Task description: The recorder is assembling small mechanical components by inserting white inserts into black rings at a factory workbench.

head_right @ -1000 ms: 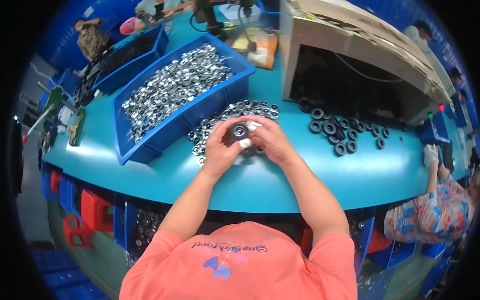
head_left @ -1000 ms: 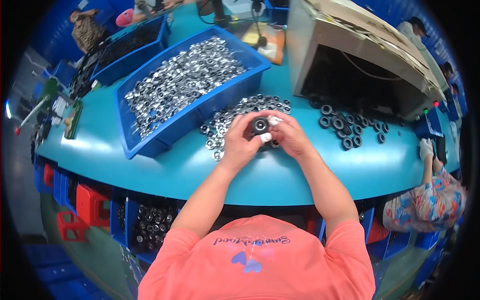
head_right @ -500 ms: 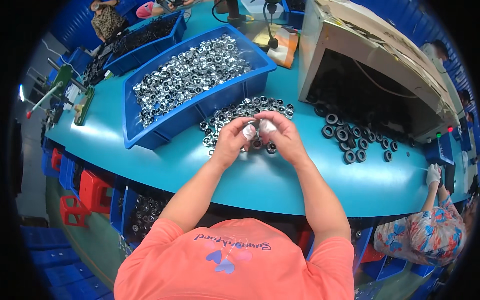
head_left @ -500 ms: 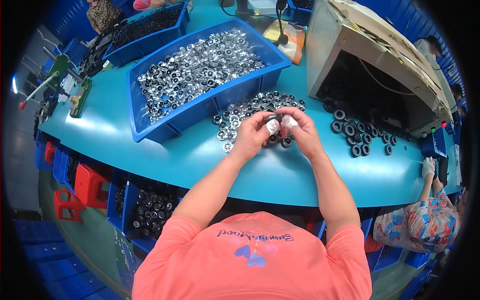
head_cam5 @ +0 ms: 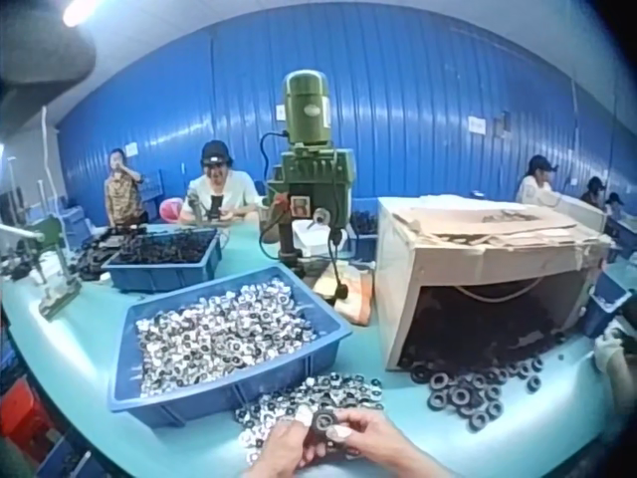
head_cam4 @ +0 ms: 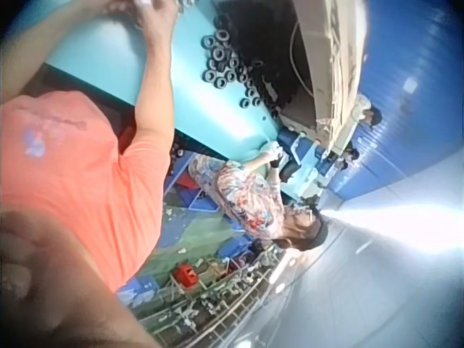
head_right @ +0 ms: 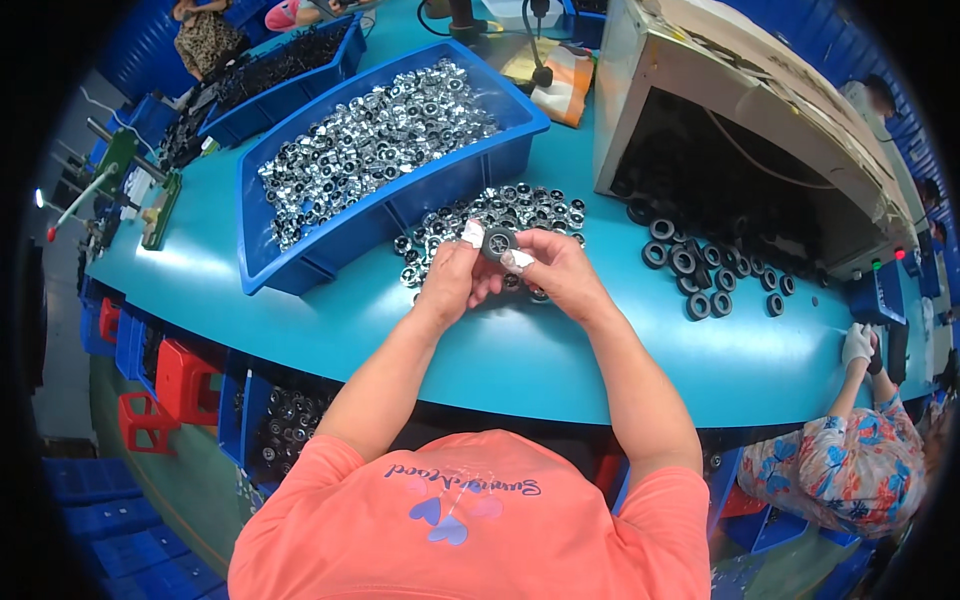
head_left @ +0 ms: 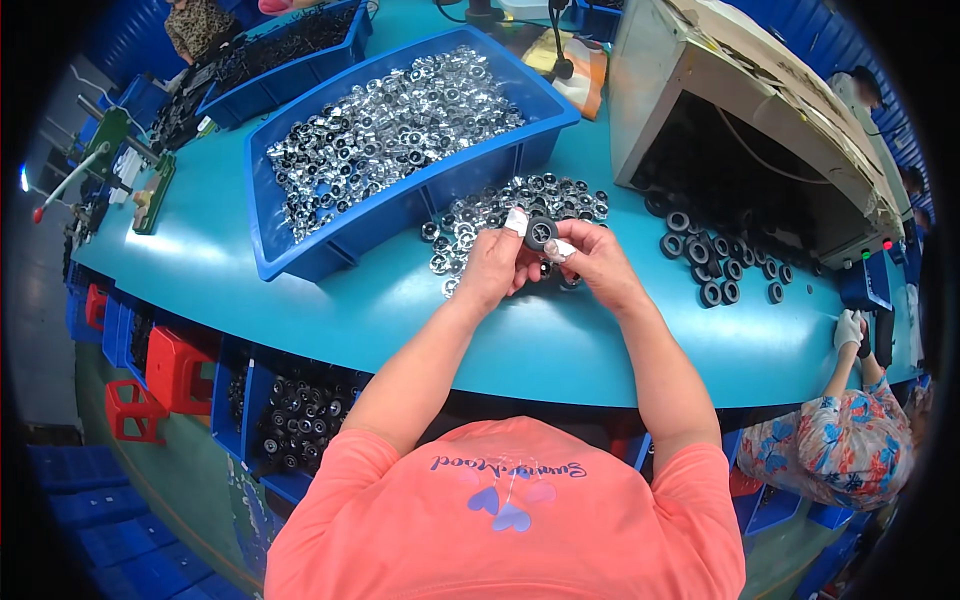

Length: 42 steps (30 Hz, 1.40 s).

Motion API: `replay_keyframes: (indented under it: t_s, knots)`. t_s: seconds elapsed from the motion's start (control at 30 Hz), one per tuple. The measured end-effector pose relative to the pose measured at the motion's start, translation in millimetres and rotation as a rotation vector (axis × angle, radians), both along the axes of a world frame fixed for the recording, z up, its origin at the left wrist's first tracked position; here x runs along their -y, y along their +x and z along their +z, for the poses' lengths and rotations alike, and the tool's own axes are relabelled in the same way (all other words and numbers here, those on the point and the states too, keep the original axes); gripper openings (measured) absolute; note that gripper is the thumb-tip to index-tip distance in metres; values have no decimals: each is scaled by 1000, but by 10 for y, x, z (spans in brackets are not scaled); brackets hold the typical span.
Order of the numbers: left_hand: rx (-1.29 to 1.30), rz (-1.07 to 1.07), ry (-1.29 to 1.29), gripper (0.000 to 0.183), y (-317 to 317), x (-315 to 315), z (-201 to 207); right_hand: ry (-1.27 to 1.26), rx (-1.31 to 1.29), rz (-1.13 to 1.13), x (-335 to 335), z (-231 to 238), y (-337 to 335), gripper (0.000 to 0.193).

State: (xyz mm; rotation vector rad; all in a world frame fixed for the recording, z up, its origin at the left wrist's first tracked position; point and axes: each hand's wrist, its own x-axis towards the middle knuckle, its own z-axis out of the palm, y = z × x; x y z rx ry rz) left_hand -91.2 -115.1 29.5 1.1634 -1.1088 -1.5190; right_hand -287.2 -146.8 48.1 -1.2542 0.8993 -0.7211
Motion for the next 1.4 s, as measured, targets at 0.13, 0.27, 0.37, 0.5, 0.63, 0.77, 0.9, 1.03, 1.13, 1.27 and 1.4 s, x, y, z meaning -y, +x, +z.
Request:
replay_keyframes:
  t_s: [0.13,0.27,0.37,0.5,0.63,0.77,0.9,1.03,1.13,1.27,1.4]
  knots:
    - [-33,38,14,70,-40,-7,52,-37,-14,-27,-50,10,29,29]
    - [140,61,-117,63,-91,16,-7,-304,80,-48,-19,-285,-9,39]
    - [58,129,-118,49,-13,-103,192,-568,-212,67,-95,146,-76,42]
    - [204,316,-249,38,553,-604,255,-744,-500,-72,-96,520,-511,36]
    - [657,494,-207,29,1694,-1522,35,-765,-888,-430,-18,375,-1199,31]
    - [1226,446,-72,24,2683,-2638,-336,-842,-1206,-603,227,37,-1546,34]
    - [1806,330,1,28,2957,-3199,-623,-733,-1479,-570,409,3,-1455,45]
    - [1415,419,-196,25,2268,-2680,-220,-681,-1538,-556,467,40,-1459,47]
    - [1124,288,-498,21,1503,-2017,191,-768,-1434,-618,422,-26,-1579,35]
    - [893,43,-708,23,573,-1333,577,-873,-910,-673,165,111,-1324,26]
    - [740,-48,-754,48,-215,-690,770,-576,-448,-430,-68,254,-797,33]
